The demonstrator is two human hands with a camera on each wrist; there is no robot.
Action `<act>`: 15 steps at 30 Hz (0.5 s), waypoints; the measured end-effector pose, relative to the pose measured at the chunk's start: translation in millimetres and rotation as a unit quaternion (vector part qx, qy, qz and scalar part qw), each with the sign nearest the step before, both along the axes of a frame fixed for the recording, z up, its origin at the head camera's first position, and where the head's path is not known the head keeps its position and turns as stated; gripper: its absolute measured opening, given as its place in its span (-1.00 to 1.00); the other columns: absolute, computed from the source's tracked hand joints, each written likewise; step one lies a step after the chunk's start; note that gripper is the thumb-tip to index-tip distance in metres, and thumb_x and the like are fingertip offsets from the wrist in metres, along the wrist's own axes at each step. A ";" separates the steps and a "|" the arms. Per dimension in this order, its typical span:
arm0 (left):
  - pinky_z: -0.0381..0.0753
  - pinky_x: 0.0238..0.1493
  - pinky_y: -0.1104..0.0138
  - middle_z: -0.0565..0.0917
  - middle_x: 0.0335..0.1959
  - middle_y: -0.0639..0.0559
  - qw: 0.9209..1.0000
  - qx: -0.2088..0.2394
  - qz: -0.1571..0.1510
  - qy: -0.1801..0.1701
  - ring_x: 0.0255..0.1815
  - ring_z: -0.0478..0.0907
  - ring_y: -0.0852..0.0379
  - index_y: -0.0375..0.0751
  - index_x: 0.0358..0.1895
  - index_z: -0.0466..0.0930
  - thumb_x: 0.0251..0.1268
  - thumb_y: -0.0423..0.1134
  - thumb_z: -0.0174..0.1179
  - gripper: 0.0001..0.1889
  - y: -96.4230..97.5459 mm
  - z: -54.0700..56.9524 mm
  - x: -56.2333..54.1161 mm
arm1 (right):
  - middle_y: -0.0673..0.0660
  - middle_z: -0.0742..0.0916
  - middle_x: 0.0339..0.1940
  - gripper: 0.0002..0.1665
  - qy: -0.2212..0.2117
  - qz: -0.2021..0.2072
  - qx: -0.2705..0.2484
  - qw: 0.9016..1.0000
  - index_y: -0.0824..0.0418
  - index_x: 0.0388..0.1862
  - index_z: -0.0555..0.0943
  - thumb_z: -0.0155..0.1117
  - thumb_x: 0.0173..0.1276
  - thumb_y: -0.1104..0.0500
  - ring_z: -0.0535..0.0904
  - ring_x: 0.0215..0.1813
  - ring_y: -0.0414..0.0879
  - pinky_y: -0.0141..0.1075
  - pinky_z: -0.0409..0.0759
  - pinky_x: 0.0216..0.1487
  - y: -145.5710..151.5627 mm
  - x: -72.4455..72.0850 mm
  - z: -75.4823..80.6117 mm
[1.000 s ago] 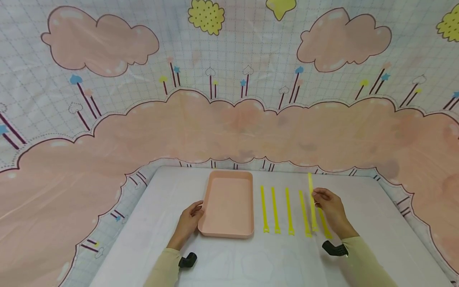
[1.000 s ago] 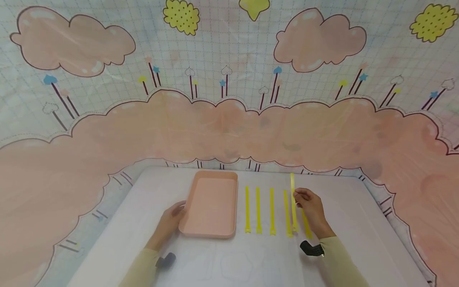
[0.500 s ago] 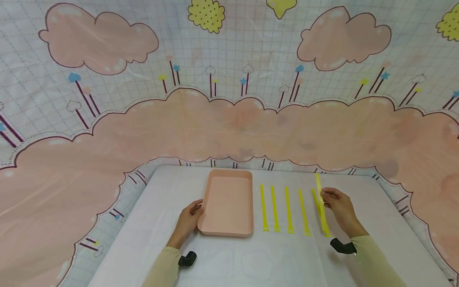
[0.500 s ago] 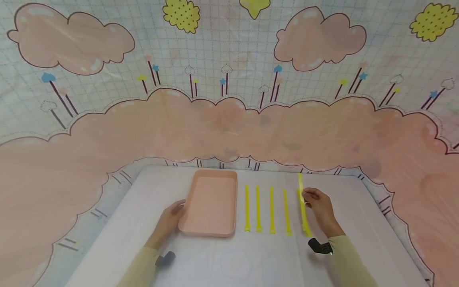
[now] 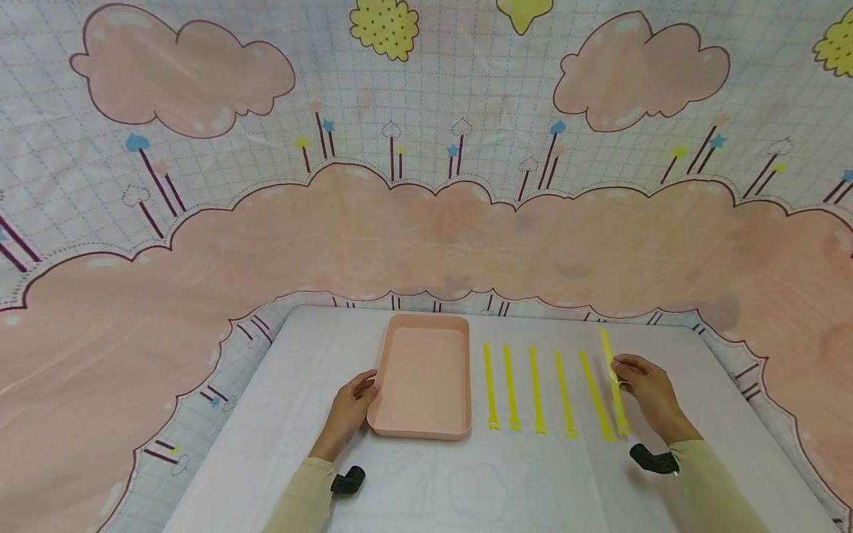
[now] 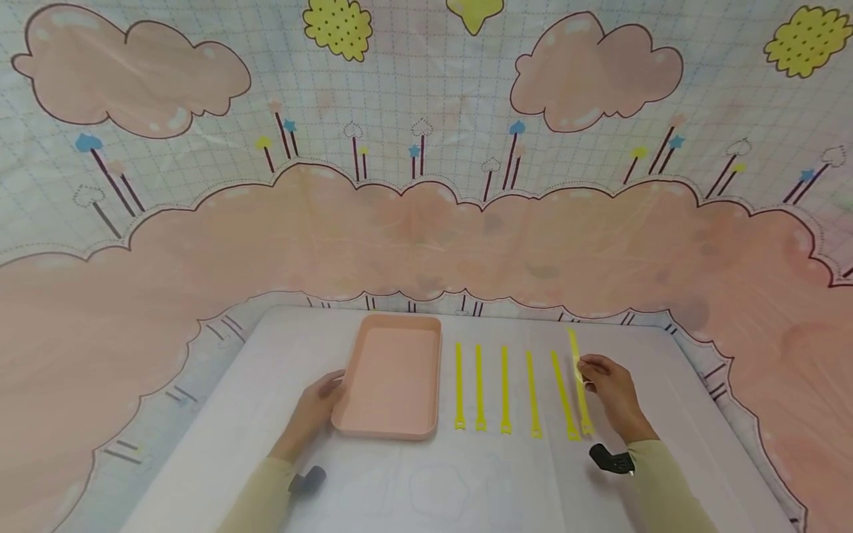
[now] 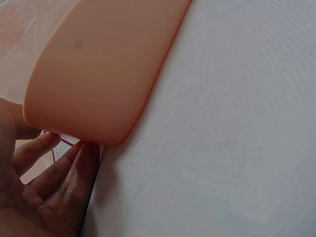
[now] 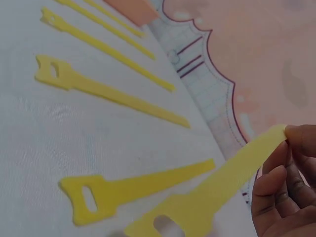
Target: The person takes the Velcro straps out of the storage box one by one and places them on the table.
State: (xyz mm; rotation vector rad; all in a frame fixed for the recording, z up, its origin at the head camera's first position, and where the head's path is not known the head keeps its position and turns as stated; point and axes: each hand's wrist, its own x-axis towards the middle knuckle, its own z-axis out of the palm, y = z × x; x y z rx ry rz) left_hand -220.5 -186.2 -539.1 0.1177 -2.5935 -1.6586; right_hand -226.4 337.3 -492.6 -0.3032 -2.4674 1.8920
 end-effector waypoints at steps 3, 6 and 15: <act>0.57 0.15 0.09 0.66 0.09 -0.30 1.000 -0.001 0.003 -0.001 0.10 0.61 -0.15 -0.23 0.28 0.52 0.41 -0.29 0.14 -0.60 0.2 -0.3 0.0 | -0.36 0.63 -0.35 -0.49 -0.012 0.001 0.015 1.000 0.32 0.17 0.46 0.16 0.48 -0.04 0.51 -0.26 -0.38 -0.50 0.58 -0.20 4.4 -0.9 -1.7; 0.57 0.14 0.11 0.66 0.09 -0.29 1.000 -0.002 0.004 -0.002 0.10 0.61 -0.14 -0.23 0.28 0.52 0.41 -0.29 0.14 -0.60 0.4 -0.9 0.0 | -0.35 0.62 -0.35 -0.40 -0.027 0.002 0.033 0.999 0.39 0.25 0.40 0.13 0.49 -0.06 0.50 -0.25 -0.37 -0.49 0.57 -0.20 8.5 -2.1 -4.5; 0.56 0.17 0.06 0.65 0.11 -0.29 1.000 -0.002 -0.003 0.000 0.12 0.61 -0.14 -0.22 0.29 0.51 0.40 -0.30 0.15 -0.59 0.7 -2.6 0.7 | -0.31 0.61 -0.29 -0.36 -0.053 0.008 0.061 0.997 0.38 0.29 0.37 0.10 0.50 -0.09 0.50 -0.22 -0.35 -0.48 0.57 -0.18 22.0 -5.8 -19.1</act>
